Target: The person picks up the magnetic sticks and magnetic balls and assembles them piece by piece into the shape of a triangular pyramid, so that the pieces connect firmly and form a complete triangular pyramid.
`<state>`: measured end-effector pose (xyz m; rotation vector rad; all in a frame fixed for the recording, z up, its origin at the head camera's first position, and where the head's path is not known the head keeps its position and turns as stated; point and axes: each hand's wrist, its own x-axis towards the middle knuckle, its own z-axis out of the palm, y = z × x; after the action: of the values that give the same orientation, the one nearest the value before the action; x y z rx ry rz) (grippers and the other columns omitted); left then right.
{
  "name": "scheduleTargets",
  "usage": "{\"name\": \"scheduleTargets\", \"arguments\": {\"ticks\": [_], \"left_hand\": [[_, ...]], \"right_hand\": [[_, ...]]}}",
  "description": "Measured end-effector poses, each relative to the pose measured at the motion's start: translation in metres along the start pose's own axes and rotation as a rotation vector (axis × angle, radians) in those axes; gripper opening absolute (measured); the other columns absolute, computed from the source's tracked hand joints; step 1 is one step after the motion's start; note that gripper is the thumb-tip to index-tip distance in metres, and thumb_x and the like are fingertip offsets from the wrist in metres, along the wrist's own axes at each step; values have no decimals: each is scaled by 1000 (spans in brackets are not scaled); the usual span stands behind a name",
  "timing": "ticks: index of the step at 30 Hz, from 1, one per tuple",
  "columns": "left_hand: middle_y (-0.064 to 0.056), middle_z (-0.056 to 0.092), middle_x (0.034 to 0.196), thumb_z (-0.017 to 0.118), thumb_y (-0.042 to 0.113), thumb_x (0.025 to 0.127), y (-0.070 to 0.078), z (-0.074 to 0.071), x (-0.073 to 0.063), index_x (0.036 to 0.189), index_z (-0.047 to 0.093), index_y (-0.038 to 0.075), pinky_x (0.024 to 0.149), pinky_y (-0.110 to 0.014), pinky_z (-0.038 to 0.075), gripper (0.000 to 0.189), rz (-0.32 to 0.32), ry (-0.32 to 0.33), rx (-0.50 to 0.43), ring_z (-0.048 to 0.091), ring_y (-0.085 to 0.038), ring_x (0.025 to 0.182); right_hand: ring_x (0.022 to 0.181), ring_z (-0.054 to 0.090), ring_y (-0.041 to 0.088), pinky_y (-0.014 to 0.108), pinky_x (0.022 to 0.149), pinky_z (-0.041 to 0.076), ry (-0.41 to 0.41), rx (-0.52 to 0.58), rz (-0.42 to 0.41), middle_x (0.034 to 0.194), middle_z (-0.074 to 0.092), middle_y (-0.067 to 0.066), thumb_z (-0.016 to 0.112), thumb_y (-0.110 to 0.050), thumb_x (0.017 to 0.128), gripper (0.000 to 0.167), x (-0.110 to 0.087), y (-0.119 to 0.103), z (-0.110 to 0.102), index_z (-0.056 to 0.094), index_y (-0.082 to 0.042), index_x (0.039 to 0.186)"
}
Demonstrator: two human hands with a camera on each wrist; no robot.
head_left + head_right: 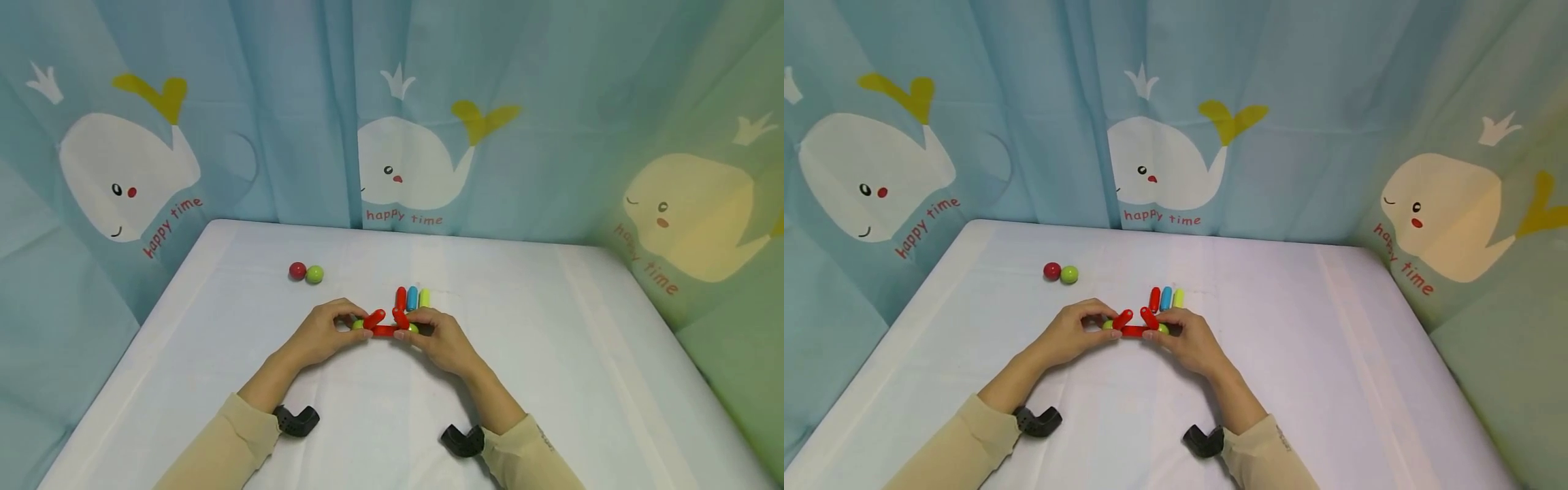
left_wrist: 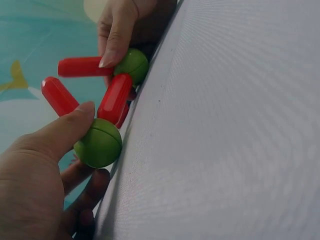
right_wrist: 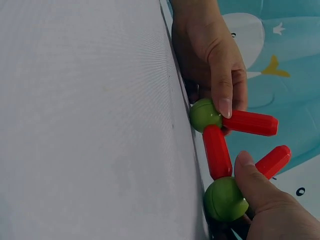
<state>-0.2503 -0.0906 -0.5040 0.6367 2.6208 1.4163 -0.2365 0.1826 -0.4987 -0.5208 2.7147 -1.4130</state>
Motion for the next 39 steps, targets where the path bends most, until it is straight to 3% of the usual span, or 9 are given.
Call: {"name": "scheduleTargets", "arguments": {"ticks": [11, 22, 33, 36, 39], "left_hand": [[16, 68, 106, 83, 43, 88, 0, 0, 0, 112, 75, 34, 85, -32, 52, 27, -8, 2, -16, 61, -11, 98], [16, 67, 107, 83, 44, 87, -1, 2, 2, 116, 74, 35, 88, -32, 52, 31, -2, 10, 20, 61, -11, 97], [6, 68, 119, 84, 44, 86, 4, -6, 2, 132, 67, 22, 87, -34, 53, 54, 28, 20, -7, 62, -13, 101], [2, 68, 123, 84, 43, 87, 4, -12, 1, 132, 66, 20, 90, -37, 53, 54, 44, 58, -6, 62, -16, 107], [-1, 67, 128, 81, 39, 90, 2, -21, 2, 131, 67, 18, 91, -39, 52, 48, 49, 135, 9, 61, -20, 113]], "right_hand": [[108, 64, 16, 32, 98, 50, 8, 19, -19, 111, 75, -4, 87, -24, 85, 24, 0, 0, 0, 80, -18, 107], [110, 63, 15, 36, 101, 50, 0, 0, -5, 113, 74, -6, 86, -22, 86, 24, 0, -2, 1, 79, -21, 108], [106, 61, 17, 31, 95, 50, -11, 11, 12, 112, 73, -4, 86, -22, 86, 23, 1, -2, 1, 78, -19, 108], [103, 59, 17, 29, 92, 50, -20, 19, 17, 110, 72, -4, 85, -22, 87, 23, 0, -3, 1, 78, -19, 108], [99, 58, 17, 27, 88, 49, -24, 27, 20, 107, 71, -4, 85, -21, 87, 22, 0, -3, 1, 78, -19, 108]]}}
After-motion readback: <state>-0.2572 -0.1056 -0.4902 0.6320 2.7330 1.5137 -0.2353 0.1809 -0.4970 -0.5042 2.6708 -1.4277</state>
